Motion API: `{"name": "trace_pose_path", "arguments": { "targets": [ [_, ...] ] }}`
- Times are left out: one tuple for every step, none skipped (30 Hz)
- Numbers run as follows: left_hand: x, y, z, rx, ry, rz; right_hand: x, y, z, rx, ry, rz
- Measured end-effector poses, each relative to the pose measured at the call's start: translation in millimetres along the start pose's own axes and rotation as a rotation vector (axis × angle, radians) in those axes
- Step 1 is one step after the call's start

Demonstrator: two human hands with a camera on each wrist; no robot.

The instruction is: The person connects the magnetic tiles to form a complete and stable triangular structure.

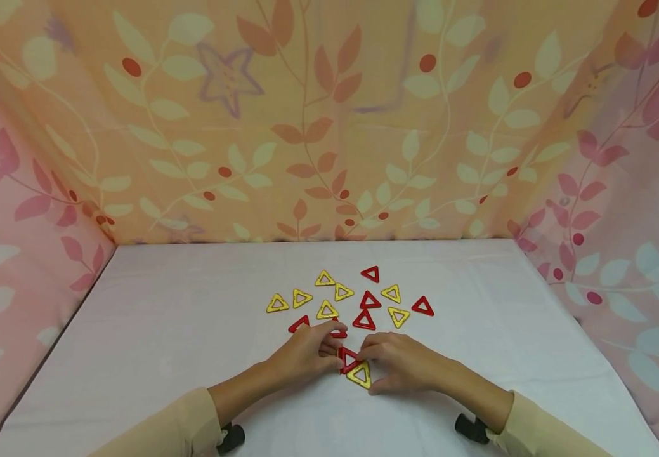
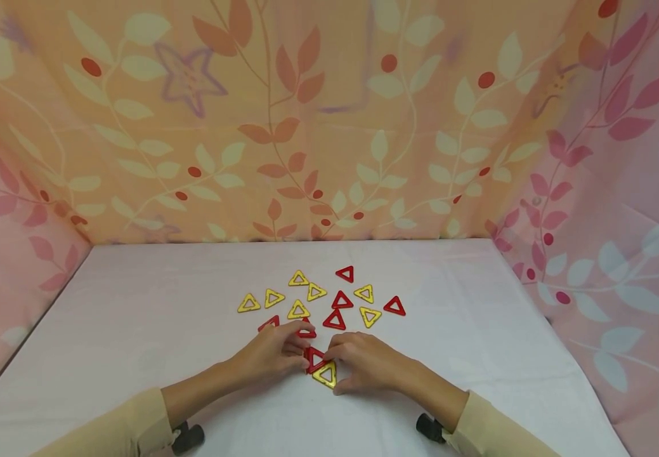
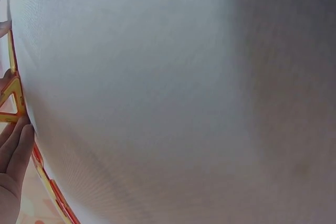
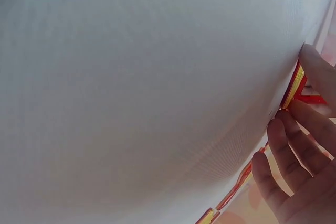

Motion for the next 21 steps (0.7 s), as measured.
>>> {"name": "trace_pose_path", "arguments": {
  "targets": [
    [0.0, 0.1, 0.3, -0.002, 0.002, 0.002, -0.2, -0.2, -0.1, 0.007, 0.002, 0.005],
    [0.0, 0.0, 0.3, -0.004, 0.003, 0.004, -0.4, -0.4, -0.1, 0.014, 0.004, 0.01],
    [-0.1, 0.0, 0.2, -0.006, 0.003, 0.003, -0.5, -0.6, -0.1, 0.02, 0.004, 0.015],
    [-0.2, -0.1, 0.2, -0.008, 0.004, 0.004, -0.6, -0.7, -0.2, 0.025, 0.003, 0.018],
    [-0.3, -0.2, 0.1, -0.01, 0.005, 0.001, -0.6, -0.8, -0.2, 0.028, 0.002, 0.022],
    [-0.3, -0.1, 0.1, -0.01, 0.007, -0.003, -0.8, -0.7, 0.0, 0.027, -0.001, 0.026],
    [-0.3, 0.0, 0.2, -0.009, 0.009, -0.007, -0.7, -0.5, 0.1, 0.024, -0.005, 0.028],
    [-0.4, -0.2, -0.1, -0.008, 0.009, -0.01, -0.7, -0.2, 0.4, 0.019, -0.008, 0.028],
    [-0.3, -0.3, -0.1, -0.007, 0.011, -0.014, -0.8, 0.2, 0.8, 0.013, -0.012, 0.03],
    [-0.4, -0.3, -0.1, -0.006, 0.012, -0.014, -0.8, 0.5, 1.4, 0.007, -0.016, 0.032],
    [-0.4, -0.1, 0.0, -0.004, 0.013, -0.017, -0.9, 0.7, 2.1, -0.002, -0.019, 0.035],
    [-0.6, 0.1, 0.0, -0.005, 0.013, -0.019, -1.0, 1.1, 2.8, -0.011, -0.024, 0.037],
    [-0.8, 0.4, -0.1, -0.007, 0.013, -0.022, -1.0, 1.4, 3.4, -0.018, -0.028, 0.038],
    [-0.9, 0.9, -0.1, -0.012, 0.012, -0.028, -1.2, 1.7, 4.1, -0.024, -0.032, 0.039],
    [-1.0, 1.4, -0.2, -0.017, 0.011, -0.033, -1.4, 2.1, 4.8, -0.033, -0.036, 0.038],
    [-1.2, 1.9, -0.3, -0.025, 0.01, -0.037, -1.4, 2.5, 5.3, -0.041, -0.04, 0.036],
    [-1.4, 2.3, -0.3, -0.033, 0.008, -0.043, -1.6, 3.1, 5.8, -0.052, -0.044, 0.032],
    [-1.4, 2.6, -0.5, -0.039, 0.006, -0.047, -1.7, 3.8, 6.2, -0.062, -0.046, 0.031],
    [-1.3, 3.1, -0.4, -0.042, 0.004, -0.05, -1.8, 4.2, 6.8, -0.075, -0.044, 0.031],
    [-1.3, 3.1, -0.4, -0.044, 0.003, -0.053, -2.0, 4.7, 7.4, -0.088, -0.04, 0.032],
    [-1.3, 3.2, -0.4, -0.047, 0.002, -0.054, -2.0, 5.0, 7.9, -0.103, -0.036, 0.034]
  ]
}}
Point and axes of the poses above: each hand's wrist, its own x-axis away from the middle knuckle, its own z-axis out of the back of the hand, y = z × x, the point moved 5 cm from there along -x, towards the middle knuckle, and after that the axes turned 11 degrees about y, right-handed, at the moved point
